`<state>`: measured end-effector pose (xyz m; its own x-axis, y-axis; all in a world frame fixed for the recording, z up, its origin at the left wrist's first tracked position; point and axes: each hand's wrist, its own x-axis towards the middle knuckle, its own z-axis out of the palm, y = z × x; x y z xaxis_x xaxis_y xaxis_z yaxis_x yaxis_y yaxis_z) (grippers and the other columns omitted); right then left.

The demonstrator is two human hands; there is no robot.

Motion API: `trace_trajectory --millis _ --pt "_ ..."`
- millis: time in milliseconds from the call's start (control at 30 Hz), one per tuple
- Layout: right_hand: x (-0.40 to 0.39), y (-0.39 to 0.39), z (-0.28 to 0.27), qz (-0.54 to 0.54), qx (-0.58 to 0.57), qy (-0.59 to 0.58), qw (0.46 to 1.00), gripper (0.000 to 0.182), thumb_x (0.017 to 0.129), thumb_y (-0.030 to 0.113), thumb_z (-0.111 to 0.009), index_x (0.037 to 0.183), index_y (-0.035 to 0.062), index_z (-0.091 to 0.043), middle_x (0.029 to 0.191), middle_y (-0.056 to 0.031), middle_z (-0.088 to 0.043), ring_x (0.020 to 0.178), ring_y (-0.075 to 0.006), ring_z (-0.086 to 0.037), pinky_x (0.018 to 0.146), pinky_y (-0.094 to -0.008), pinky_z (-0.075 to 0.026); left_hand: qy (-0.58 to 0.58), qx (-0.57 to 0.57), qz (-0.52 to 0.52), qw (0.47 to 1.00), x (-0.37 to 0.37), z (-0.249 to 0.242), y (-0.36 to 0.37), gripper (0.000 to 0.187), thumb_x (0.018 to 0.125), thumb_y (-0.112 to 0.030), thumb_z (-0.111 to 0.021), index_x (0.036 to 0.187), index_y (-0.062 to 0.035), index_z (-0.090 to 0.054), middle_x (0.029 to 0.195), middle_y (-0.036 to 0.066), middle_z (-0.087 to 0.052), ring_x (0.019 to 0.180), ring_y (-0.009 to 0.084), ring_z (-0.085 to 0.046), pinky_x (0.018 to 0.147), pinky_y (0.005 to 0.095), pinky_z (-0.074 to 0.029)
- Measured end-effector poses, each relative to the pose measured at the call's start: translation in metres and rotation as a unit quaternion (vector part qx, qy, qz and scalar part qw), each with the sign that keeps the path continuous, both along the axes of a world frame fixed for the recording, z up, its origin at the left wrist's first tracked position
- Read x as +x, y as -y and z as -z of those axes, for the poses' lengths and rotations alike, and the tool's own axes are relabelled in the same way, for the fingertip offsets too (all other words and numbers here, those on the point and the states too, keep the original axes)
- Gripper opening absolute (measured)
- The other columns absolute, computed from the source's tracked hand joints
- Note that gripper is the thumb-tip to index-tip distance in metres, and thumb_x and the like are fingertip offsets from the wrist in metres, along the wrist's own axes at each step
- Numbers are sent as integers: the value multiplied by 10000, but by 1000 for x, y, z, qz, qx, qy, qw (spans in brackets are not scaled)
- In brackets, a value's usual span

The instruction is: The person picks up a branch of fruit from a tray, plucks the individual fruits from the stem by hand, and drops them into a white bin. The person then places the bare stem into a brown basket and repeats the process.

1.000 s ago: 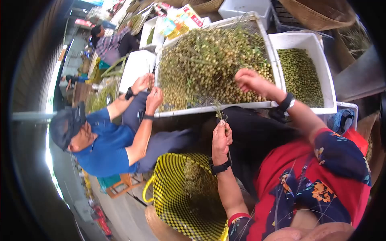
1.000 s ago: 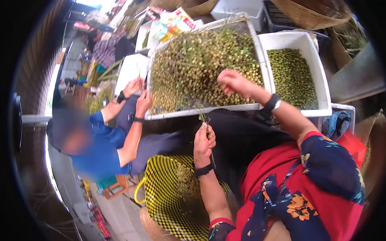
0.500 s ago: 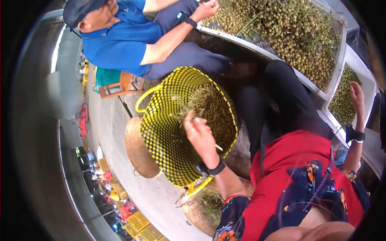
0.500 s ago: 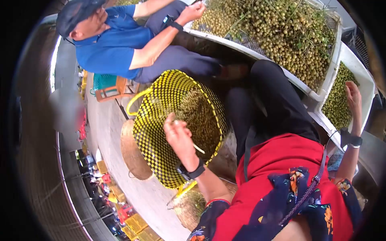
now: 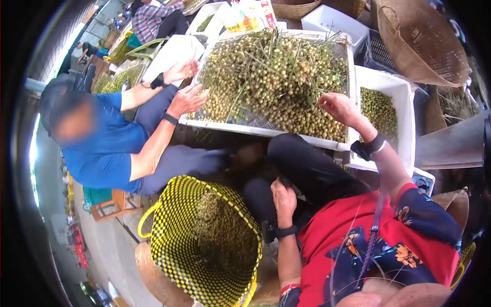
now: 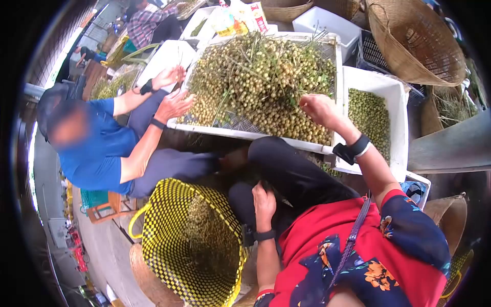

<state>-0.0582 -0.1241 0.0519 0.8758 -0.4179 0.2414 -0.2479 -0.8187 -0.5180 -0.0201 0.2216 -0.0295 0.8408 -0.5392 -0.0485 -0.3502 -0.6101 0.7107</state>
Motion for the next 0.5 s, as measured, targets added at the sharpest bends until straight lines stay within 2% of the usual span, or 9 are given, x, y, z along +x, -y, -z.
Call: trace_trajectory --millis 33,67,100,233,267,300,367,433,500 --pt "3 1 3 -9 -50 -8 999 94 869 153 -577 918 81 -610 836 -123 -643 781 -319 -650 679 -426 -518 2 -3 6 1000 2 -9 1 375 930 -155 -485 1225 75 -507 1164 279 -548 1090 434 -516 949 477 -415" --pt "4 -3 1 26 -60 -70 995 78 869 151 -557 877 75 -575 835 -127 -612 812 -330 -634 706 -442 -506 -52 -1 15 999 5 -26 3 357 934 -167 -486 1208 58 -528 1156 269 -558 1088 428 -524 946 470 -419" --pt "0 -2 3 26 -90 -71 993 110 879 169 -550 836 68 -552 808 -130 -589 797 -327 -618 713 -435 -499 -104 3 25 994 9 -41 4 341 938 -179 -487 1191 41 -550 1149 258 -568 1085 422 -532 943 463 -422" --pt "9 11 3 82 -31 37 995 109 886 159 -559 838 61 -554 819 -122 -580 765 -334 -602 682 -432 -494 -91 -119 -37 988 27 -75 6 242 959 -128 -492 1119 16 -601 1066 199 -617 1006 336 -605 886 406 -471" --pt "13 7 2 93 -14 67 993 105 885 156 -566 843 60 -559 824 -120 -579 764 -335 -598 674 -431 -493 -110 -108 -36 987 35 -88 11 227 968 -108 -483 1114 15 -606 1048 186 -625 992 317 -617 871 385 -484" --pt "20 1 -1 74 9 74 995 93 887 149 -571 863 59 -571 814 -119 -579 769 -332 -600 676 -422 -497 -110 -122 -12 986 44 -99 18 252 1001 -171 -477 1148 -6 -597 1036 76 -649 945 126 -619 801 276 -504" --pt "27 -2 -5 -31 -40 11 999 76 890 141 -563 875 68 -576 817 -110 -583 774 -322 -612 673 -402 -505 -161 -169 10 972 55 -128 42 250 1010 -172 -464 1147 -8 -592 1020 78 -653 922 136 -629 808 280 -509" --pt "21 3 6 -18 -60 -2 998 128 855 183 -610 832 58 -602 766 -114 -613 725 -311 -641 624 -404 -518 -169 -190 45 966 63 -146 61 254 1016 -173 -456 1149 -6 -592 1020 88 -656 916 148 -640 810 278 -512" --pt "4 13 17 37 -79 -252 964 207 808 238 -650 757 40 -618 686 -135 -631 655 -309 -657 569 -416 -524 -179 -202 57 961 67 -152 78 255 1015 -174 -457 1149 -9 -596 1007 88 -660 897 142 -643 798 272 -514"
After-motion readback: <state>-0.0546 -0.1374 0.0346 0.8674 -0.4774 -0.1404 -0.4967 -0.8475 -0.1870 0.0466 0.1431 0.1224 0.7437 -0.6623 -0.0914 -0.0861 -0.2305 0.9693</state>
